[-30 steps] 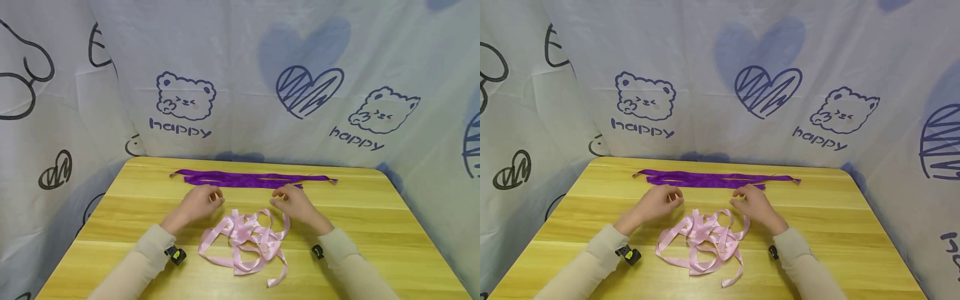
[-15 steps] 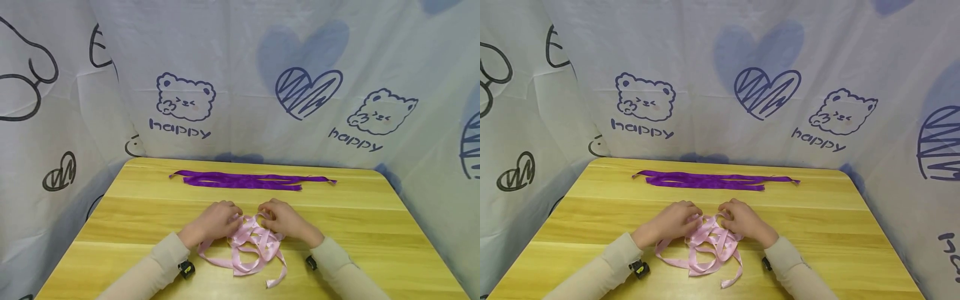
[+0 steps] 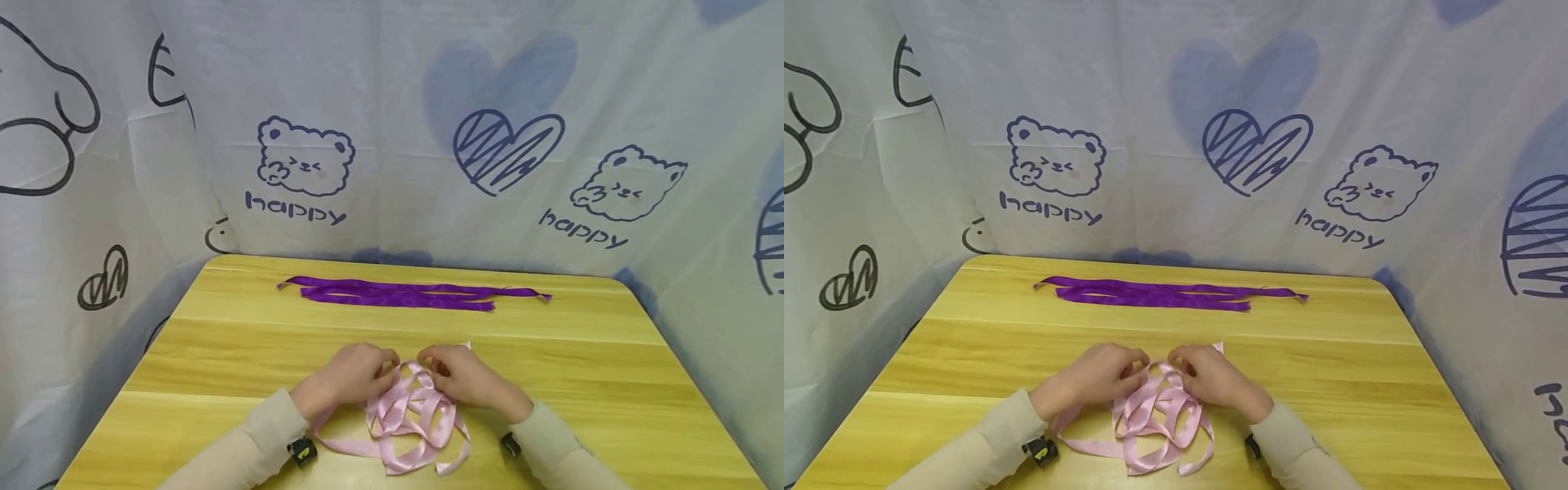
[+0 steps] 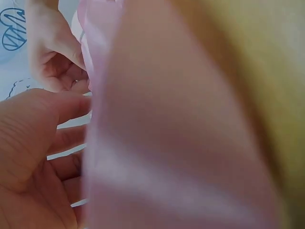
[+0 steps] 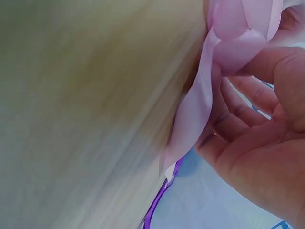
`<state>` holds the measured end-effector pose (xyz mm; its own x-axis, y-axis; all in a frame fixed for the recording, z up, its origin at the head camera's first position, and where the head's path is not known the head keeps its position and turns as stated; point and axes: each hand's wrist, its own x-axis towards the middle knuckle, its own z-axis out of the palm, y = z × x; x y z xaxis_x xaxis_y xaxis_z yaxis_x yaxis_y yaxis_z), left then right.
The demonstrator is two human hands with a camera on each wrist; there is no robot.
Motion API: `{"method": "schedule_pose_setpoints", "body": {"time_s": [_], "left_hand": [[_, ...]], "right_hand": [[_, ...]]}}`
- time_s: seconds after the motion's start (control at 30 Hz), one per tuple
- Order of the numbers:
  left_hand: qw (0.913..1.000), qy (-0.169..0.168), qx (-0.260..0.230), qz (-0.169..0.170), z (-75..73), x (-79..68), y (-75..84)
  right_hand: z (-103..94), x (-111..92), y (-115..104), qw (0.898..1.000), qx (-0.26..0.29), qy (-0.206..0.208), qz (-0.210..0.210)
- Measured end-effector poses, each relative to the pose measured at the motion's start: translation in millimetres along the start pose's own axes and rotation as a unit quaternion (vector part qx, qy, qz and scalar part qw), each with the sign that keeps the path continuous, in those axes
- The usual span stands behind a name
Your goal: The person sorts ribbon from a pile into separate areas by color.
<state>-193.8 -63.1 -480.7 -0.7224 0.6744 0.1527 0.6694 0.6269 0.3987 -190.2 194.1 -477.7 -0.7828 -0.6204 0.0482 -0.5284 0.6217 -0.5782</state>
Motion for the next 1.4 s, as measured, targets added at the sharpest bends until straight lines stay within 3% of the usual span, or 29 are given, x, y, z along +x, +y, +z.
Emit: {"method": "schedule_pose_setpoints", "body": {"time_s": [0.33, 0.8, 0.93, 1.17, 1.4], "left_hand": [[0.9992, -0.032, -0.023, 0.003, 1.8, -5.1, 2.6], [0.9973, -0.013, -0.072, 0.002, 2.5, -1.3, 6.6], [0.9917, -0.006, -0.128, -0.013, 2.0, 0.7, 7.4], [0.9770, 0.007, -0.201, -0.071, 0.9, 3.6, 12.6], [0.9697, 0.000, -0.236, -0.063, -4.4, 4.9, 13.6]], "right_hand": [[1.4, -5, -6, 0.997, 0.073, -0.037, 0.013], [3.8, -1, -11, 0.998, 0.056, -0.005, -0.016], [2.8, 0, -12, 0.998, 0.055, 0.010, -0.017], [1.5, 1, -15, 0.995, 0.077, 0.054, -0.017], [-0.4, 1, -16, 0.992, 0.110, 0.058, 0.012]]}}
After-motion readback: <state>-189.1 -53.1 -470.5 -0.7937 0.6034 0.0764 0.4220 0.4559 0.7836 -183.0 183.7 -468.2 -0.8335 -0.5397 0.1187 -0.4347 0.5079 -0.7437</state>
